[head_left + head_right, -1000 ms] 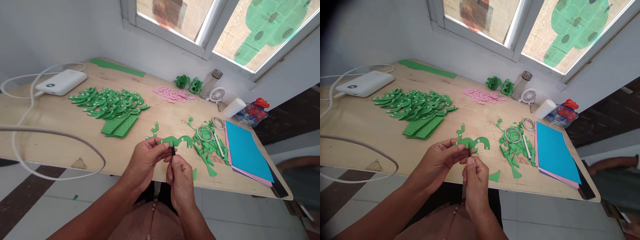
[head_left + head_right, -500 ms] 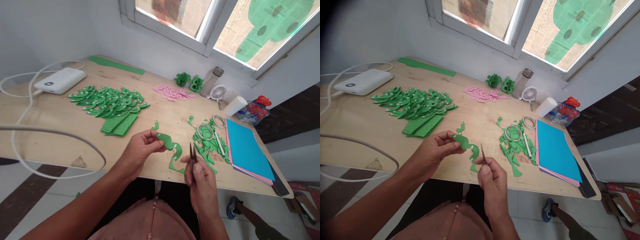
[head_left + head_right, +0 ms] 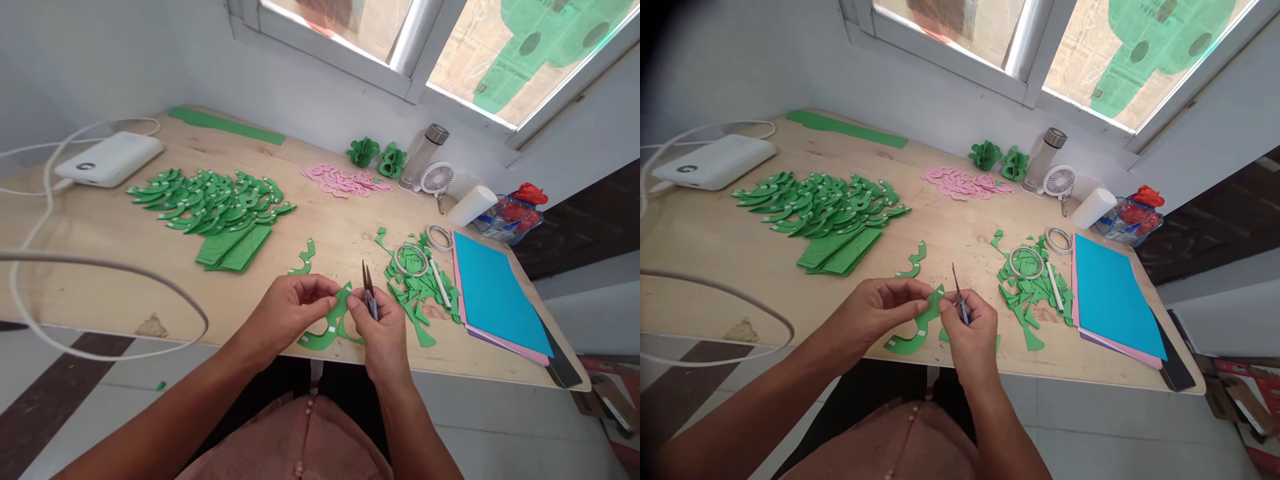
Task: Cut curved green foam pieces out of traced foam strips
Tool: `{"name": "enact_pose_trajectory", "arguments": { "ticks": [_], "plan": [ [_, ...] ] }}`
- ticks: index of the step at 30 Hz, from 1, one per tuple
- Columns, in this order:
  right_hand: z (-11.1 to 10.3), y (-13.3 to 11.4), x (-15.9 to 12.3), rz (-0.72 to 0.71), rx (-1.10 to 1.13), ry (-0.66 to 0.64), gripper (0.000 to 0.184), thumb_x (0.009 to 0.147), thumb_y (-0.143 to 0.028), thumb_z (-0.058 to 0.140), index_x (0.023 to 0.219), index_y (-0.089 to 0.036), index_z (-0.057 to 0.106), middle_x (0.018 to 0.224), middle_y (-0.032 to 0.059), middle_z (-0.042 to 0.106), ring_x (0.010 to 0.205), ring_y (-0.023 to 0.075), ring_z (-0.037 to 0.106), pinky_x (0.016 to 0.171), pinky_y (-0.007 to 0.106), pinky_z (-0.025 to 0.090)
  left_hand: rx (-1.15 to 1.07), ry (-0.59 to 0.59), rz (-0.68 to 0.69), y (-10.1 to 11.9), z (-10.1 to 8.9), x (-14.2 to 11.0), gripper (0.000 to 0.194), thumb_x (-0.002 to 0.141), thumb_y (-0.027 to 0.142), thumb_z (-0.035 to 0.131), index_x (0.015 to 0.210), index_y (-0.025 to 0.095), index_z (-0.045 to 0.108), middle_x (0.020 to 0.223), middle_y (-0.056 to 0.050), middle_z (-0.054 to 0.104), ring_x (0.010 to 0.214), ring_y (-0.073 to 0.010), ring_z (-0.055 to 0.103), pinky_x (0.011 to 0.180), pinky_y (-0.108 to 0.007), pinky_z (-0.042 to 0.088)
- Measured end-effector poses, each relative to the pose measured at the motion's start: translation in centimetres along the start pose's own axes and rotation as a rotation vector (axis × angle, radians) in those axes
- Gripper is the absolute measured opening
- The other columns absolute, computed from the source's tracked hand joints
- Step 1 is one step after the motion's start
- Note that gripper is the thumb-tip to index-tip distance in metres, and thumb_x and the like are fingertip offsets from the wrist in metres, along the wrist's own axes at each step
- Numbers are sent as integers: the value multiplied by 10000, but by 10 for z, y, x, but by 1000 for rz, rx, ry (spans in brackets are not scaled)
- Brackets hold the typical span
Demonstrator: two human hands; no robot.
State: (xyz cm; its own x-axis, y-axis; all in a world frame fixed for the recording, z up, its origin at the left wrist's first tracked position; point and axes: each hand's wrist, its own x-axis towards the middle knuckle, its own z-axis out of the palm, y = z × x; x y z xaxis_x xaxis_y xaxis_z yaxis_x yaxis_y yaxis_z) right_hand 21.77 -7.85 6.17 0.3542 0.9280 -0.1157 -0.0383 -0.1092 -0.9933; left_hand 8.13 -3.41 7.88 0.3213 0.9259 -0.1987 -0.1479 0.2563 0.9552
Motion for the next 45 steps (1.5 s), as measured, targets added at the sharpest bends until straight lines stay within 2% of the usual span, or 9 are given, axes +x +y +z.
{"name": "enact_pose_trajectory", "arguments": {
  "ticks": [5, 11, 18, 26, 28, 31, 33, 38, 45],
  "plan": [
    [6, 15, 0, 62, 179, 109, 203, 704, -339, 719, 718, -171, 606, 536, -86, 356, 470, 65, 232, 432, 213, 174, -23, -79, -102, -8, 0, -1, 170, 602, 273, 780, 734, 194, 705, 666, -21, 683, 616, -158, 599, 588, -246, 450],
    [3, 17, 2, 129, 273, 99, 262, 656, -358, 760, 734, -171, 593, 515, -107, 312, 442, 51, 190, 413, 209, 130, 113, -103, -144, -7, -8, 5, 149, 612, 283, 722, 643, 178, 621, 558, 46, 560, 533, -99, 487, 523, -217, 372],
    [-16, 7, 11, 80, 90, 0, 205, 698, -332, 732, 719, -155, 630, 524, -92, 327, 468, 56, 200, 422, 218, 123, 370, -240, -93, 8, -16, 15, 96, 638, 267, 652, 588, 186, 637, 544, 37, 548, 532, -106, 458, 535, -232, 359],
    [-15, 12, 10, 93, -14, -34, 195, 708, -331, 706, 709, -159, 613, 494, -94, 331, 455, 62, 228, 420, 218, 143, 401, -257, -74, 14, -22, 25, 83, 631, 281, 682, 619, 199, 678, 507, 35, 558, 487, -116, 491, 486, -228, 370],
    [-13, 15, 10, 86, 59, 34, 217, 697, -342, 721, 710, -161, 602, 508, -94, 344, 453, 57, 227, 418, 215, 142, 325, -195, -59, 14, -26, 26, 167, 610, 302, 730, 741, 202, 706, 565, 28, 590, 508, -130, 538, 481, -234, 401],
    [-7, 19, 10, 110, 248, 134, 272, 678, -376, 749, 716, -171, 576, 495, -110, 314, 432, 49, 189, 403, 211, 116, 98, 18, -32, 6, -27, 20, 388, 599, 318, 783, 956, 201, 688, 748, -7, 656, 662, -176, 647, 553, -260, 486],
    [-2, 20, 10, 129, 364, 170, 294, 668, -378, 768, 727, -179, 560, 472, -126, 279, 422, 47, 164, 395, 205, 107, -64, 139, -41, -6, -22, 12, 401, 613, 312, 796, 973, 197, 662, 791, -4, 663, 707, -174, 667, 607, -265, 512],
    [13, 22, 5, 169, 508, 146, 306, 680, -369, 778, 714, -186, 535, 448, -137, 278, 412, 41, 152, 386, 188, 130, -319, 132, -192, -36, 8, -6, 287, 644, 280, 795, 865, 155, 660, 779, -32, 709, 729, -159, 670, 711, -270, 525],
    [19, 24, -2, 188, 519, 140, 319, 674, -384, 791, 717, -182, 548, 450, -132, 305, 413, 42, 178, 387, 187, 143, -364, 243, -100, -33, 24, -4, 202, 607, 271, 805, 708, 151, 679, 685, 4, 690, 648, -124, 626, 717, -251, 506]
  ]
}}
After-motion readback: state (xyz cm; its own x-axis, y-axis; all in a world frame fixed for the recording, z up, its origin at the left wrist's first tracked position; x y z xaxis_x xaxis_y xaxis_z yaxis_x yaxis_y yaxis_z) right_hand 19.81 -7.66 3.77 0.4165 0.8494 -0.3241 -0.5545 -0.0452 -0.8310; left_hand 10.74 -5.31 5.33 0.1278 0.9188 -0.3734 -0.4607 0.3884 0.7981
